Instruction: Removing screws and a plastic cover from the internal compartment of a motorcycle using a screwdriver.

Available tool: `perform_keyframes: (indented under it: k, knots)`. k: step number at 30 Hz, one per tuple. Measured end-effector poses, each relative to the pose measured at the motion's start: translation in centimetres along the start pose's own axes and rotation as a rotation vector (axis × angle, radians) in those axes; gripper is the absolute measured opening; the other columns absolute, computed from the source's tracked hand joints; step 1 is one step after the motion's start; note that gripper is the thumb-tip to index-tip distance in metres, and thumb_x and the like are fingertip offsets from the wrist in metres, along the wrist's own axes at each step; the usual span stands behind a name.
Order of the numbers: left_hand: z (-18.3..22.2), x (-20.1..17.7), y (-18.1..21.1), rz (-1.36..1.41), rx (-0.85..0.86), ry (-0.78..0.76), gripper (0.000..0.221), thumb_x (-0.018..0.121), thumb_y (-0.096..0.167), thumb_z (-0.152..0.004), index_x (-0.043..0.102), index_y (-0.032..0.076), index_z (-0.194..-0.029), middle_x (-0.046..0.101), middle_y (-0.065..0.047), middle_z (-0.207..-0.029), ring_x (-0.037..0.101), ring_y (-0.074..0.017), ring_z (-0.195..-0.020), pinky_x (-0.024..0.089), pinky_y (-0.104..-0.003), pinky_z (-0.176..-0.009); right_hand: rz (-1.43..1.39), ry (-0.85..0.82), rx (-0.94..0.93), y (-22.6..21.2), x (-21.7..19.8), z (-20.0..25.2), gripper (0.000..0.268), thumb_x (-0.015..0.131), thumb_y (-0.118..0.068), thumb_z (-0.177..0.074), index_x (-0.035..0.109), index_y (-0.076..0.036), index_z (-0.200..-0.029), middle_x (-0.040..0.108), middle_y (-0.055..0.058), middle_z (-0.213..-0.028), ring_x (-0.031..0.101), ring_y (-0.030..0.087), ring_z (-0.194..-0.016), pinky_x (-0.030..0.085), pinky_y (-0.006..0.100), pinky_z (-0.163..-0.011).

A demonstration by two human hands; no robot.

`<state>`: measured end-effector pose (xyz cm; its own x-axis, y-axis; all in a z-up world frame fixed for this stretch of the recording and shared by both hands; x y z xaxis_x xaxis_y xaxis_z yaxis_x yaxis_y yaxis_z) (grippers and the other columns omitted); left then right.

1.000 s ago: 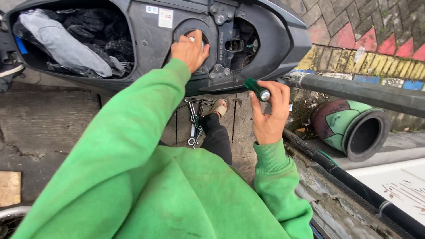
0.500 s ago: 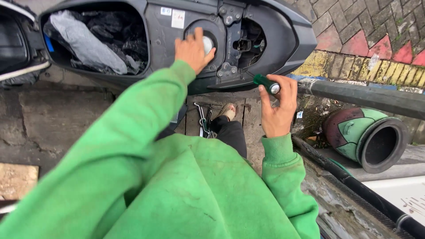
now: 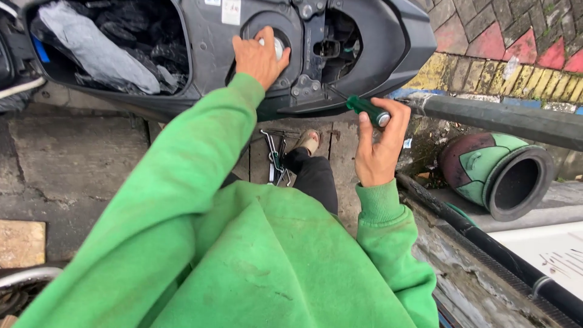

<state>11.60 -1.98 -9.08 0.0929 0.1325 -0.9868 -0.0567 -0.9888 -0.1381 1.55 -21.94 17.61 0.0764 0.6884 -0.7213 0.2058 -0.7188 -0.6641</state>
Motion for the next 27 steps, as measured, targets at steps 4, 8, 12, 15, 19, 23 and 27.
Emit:
perform_keyframes:
  k: [4,8,12,15,19,23,27]
  knots:
    - [-0.6,0.5,-0.4,-0.027,0.109,0.01,0.076,0.036,0.078,-0.107,0.05,0.003,-0.102,0.041,0.004,-0.05,0.039,-0.019,-0.043,0.028,-0.04,-0.063,-0.03,0.035,0.008,0.1,-0.2,-0.3,0.019,0.05,-0.016,-0.11,0.052,-0.001,-0.121,0.05,0.016,-0.117,0.051,0.029,-0.111,0.041,0.04,-0.1]
    - [-0.9,0.9,0.7,-0.092,0.566,-0.101,0.072,0.016,0.071,-0.115,0.046,0.007,-0.102,0.046,0.0,-0.061,0.036,-0.0172,-0.051,0.028,-0.04,-0.068,-0.156,0.044,0.021,-2.3,-0.6,-1.6,0.021,0.049,-0.021,-0.113,0.05,-0.002,-0.122,0.046,0.016,-0.118,0.061,0.029,-0.111,0.053,0.04,-0.1]
    - [-1.4,0.8,0.8,-0.081,0.641,-0.065,0.072,0.015,0.073,-0.113,0.041,0.006,-0.105,0.045,0.0,-0.053,0.03,-0.0164,-0.051,0.028,-0.04,-0.07,-0.037,0.026,-0.038,-5.0,-0.5,-3.0,0.021,0.052,-0.02,-0.112,0.054,-0.001,-0.121,0.052,0.015,-0.118,0.054,0.029,-0.112,0.044,0.041,-0.103]
    - [-1.1,0.6,0.8,-0.073,0.547,-0.058,0.072,0.017,0.073,-0.112,0.045,0.007,-0.105,0.049,0.0,-0.054,0.033,-0.0157,-0.048,0.029,-0.039,-0.068,-0.023,-0.001,-0.031,-4.4,0.4,-2.7,0.023,0.055,-0.022,-0.111,0.057,-0.001,-0.121,0.053,0.015,-0.116,0.054,0.028,-0.109,0.045,0.039,-0.097]
    - [-0.4,-2.3,1.0,-0.085,0.341,-0.107,0.066,0.027,0.074,-0.107,0.046,0.011,-0.105,0.063,-0.004,-0.067,0.045,-0.0177,-0.056,0.027,-0.04,-0.068,-0.015,0.016,-0.011,-3.3,0.3,-2.0,0.021,0.057,-0.02,-0.11,0.059,-0.002,-0.121,0.055,0.014,-0.116,0.055,0.028,-0.11,0.046,0.038,-0.098]
    - [1.4,-9.3,1.9,0.415,0.137,-0.103,0.046,0.059,0.048,-0.096,0.055,0.011,-0.124,0.051,-0.013,-0.121,0.052,-0.0335,-0.102,0.043,-0.051,-0.079,-0.094,0.084,0.058,-0.1,-0.2,-1.2,0.019,0.06,-0.01,-0.108,0.058,-0.003,-0.126,0.048,0.013,-0.118,0.058,0.028,-0.112,0.054,0.041,-0.095]
    - [5.7,-6.4,9.1,1.141,0.302,-0.304,0.029,0.06,0.021,-0.1,0.056,0.014,-0.128,0.048,-0.005,-0.111,0.055,-0.0313,-0.099,0.045,-0.045,-0.075,-0.223,0.099,0.113,2.1,0.0,-0.3,0.023,0.058,-0.005,-0.108,0.056,-0.003,-0.13,0.044,0.012,-0.121,0.063,0.033,-0.119,0.06,0.044,-0.098]
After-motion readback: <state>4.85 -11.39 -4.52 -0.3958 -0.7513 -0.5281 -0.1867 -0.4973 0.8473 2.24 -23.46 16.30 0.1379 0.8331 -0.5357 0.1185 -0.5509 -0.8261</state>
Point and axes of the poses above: each hand's wrist, its own z-axis away from the middle knuckle, its own x-axis out of the palm, y = z × x, the point moved 8 cm from there along -z, towards the middle knuckle
